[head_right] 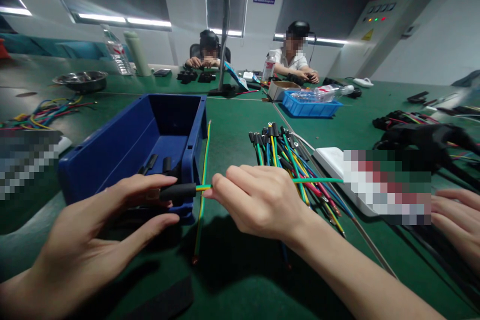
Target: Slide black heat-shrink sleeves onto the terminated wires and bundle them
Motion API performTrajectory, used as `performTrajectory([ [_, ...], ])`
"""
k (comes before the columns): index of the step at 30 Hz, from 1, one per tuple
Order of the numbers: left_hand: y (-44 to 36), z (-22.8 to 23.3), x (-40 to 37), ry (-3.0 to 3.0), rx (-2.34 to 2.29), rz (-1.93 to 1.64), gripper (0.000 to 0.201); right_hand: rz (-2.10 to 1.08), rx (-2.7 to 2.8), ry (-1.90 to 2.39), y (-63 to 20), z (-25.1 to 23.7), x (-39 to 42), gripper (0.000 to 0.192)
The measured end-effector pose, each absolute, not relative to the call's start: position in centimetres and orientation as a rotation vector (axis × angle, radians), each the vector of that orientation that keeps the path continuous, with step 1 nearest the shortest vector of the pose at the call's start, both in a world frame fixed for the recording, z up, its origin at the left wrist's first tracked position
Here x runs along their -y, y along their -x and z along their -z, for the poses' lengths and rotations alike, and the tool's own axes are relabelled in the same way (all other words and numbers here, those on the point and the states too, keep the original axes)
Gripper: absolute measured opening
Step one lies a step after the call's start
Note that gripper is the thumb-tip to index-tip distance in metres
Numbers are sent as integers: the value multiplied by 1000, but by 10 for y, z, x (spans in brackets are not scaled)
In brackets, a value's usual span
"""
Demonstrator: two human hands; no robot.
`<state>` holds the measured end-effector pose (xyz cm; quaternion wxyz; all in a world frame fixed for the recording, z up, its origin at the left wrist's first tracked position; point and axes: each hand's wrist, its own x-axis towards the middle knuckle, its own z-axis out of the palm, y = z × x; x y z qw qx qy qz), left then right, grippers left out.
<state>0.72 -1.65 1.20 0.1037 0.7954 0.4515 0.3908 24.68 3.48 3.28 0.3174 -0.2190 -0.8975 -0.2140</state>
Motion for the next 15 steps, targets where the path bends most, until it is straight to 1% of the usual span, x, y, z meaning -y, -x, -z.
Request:
performTrajectory([
  [3,-7,-11,15,-2379,-1332,-1135,34,566,2358,582,-246,-33,-35,27],
  [7,-7,-15,13,-2330,-1294,-1121,24,568,2375,557,-247,-32,-36,28],
  [13,-6,-17,14,-2296,-1305,-1175,26,617,2356,559,-249,-34,-37,29],
  [15,-6,-18,14,-2271,-1306,-1180,23,624,2365,557,-250,-36,-37,31],
])
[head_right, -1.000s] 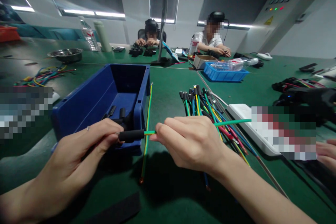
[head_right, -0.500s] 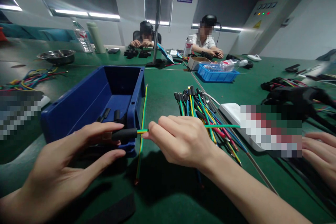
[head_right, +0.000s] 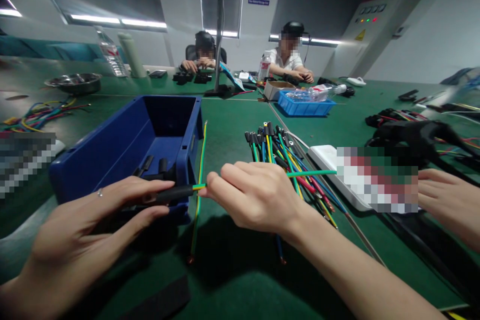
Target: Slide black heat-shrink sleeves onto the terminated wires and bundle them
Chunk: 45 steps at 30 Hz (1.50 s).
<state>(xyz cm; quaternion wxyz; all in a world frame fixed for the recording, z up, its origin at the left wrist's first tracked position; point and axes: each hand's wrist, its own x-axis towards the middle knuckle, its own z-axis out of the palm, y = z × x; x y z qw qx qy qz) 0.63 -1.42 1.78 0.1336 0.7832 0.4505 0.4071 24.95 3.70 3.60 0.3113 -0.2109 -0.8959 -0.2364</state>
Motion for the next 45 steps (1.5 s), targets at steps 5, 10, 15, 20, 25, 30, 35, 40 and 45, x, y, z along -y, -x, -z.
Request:
performTrajectory([
  [5,-11,-21,11,-2221,-1349,-1216,17,657,2358,541,-250,-36,-36,27],
  [10,-10,-21,13,-2245,-1327,-1215,18,651,2363,522,-249,-35,-36,29],
  [15,-10,-17,13,-2270,-1322,-1200,25,656,2373,533,-250,-37,-36,26],
  [20,-9,-12,14,-2090,-1377,-1184,35,669,2344,527,-251,-38,-38,19],
  [25,-8,-18,16,-2021,-1403,-1143,17,689,2334,524,-252,-40,-38,17],
  [30,-8,-26,16,-2039,-1320,-1151,18,664,2361,522,-252,-39,-36,18],
  [35,-10,-28,16,-1920,-1335,-1115,24,602,2389,517,-250,-38,-35,14],
  [40,-9,-32,15,-1874,-1341,-1056,32,567,2413,500,-249,-38,-34,7],
  [45,-9,-35,13,-1835,-1313,-1056,32,584,2438,494,-250,-38,-33,11],
])
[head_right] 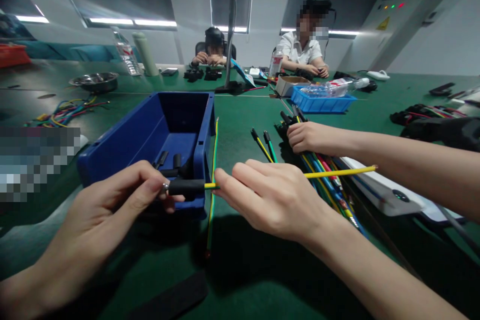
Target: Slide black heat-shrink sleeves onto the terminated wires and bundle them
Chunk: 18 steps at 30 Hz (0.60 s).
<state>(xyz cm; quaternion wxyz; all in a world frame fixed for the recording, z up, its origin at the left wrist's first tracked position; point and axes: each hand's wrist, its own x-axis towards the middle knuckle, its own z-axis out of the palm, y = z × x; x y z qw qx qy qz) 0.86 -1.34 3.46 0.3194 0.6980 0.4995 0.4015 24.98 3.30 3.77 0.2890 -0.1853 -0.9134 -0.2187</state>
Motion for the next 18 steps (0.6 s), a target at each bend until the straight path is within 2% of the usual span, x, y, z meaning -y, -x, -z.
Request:
performTrajectory([
  [13,-12,-29,14,-1935,-1314,-1192,11,608,2495,511,-253,-31,-34,21],
  [18,-13,-31,13,-1916,-1325,-1250,10,625,2483,520,-253,-32,-34,22],
])
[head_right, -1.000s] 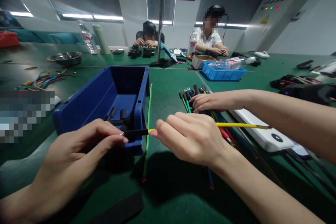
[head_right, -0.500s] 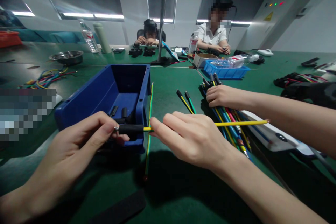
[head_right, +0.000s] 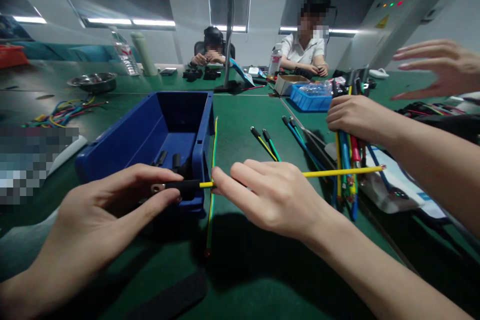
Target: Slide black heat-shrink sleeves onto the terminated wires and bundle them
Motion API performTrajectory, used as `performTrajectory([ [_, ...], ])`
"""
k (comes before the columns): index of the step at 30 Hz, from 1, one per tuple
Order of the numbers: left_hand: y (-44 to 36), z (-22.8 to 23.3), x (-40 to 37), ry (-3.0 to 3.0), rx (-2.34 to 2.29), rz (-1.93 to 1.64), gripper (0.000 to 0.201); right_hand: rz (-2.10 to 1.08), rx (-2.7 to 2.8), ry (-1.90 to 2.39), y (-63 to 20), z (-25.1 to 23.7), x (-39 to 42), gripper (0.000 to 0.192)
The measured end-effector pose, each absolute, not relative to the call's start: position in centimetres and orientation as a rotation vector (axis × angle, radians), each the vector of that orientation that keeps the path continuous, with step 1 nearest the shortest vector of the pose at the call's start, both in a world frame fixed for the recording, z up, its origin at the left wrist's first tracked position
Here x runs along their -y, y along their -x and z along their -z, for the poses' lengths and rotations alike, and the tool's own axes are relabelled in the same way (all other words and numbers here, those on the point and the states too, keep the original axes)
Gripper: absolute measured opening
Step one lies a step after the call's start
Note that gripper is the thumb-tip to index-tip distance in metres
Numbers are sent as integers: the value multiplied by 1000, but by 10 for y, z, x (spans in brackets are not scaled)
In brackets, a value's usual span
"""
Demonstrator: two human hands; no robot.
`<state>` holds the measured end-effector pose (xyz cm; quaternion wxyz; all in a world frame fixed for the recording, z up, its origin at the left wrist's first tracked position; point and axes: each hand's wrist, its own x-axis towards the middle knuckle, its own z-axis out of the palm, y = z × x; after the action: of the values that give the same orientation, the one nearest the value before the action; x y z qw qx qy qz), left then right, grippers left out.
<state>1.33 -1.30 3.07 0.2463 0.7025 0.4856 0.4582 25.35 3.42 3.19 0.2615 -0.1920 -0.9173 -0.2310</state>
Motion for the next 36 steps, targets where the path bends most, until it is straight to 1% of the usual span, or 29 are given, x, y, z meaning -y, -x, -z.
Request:
performTrajectory([
  [9,-13,-31,13,-1932,-1324,-1261,16,637,2482,534,-254,-33,-36,22],
  [15,-16,-34,13,-1856,-1303,-1334,4,631,2474,530,-256,-32,-35,23],
  [22,-16,-35,15,-1804,-1312,-1376,5,579,2502,555,-255,-32,-35,24],
  [32,-15,-34,15,-1807,-1305,-1404,4,609,2512,592,-254,-34,-32,23],
  [34,-15,-34,14,-1813,-1318,-1406,6,617,2512,596,-255,-34,-32,24],
  [36,-15,-34,13,-1802,-1327,-1402,15,628,2496,605,-255,-35,-32,25],
])
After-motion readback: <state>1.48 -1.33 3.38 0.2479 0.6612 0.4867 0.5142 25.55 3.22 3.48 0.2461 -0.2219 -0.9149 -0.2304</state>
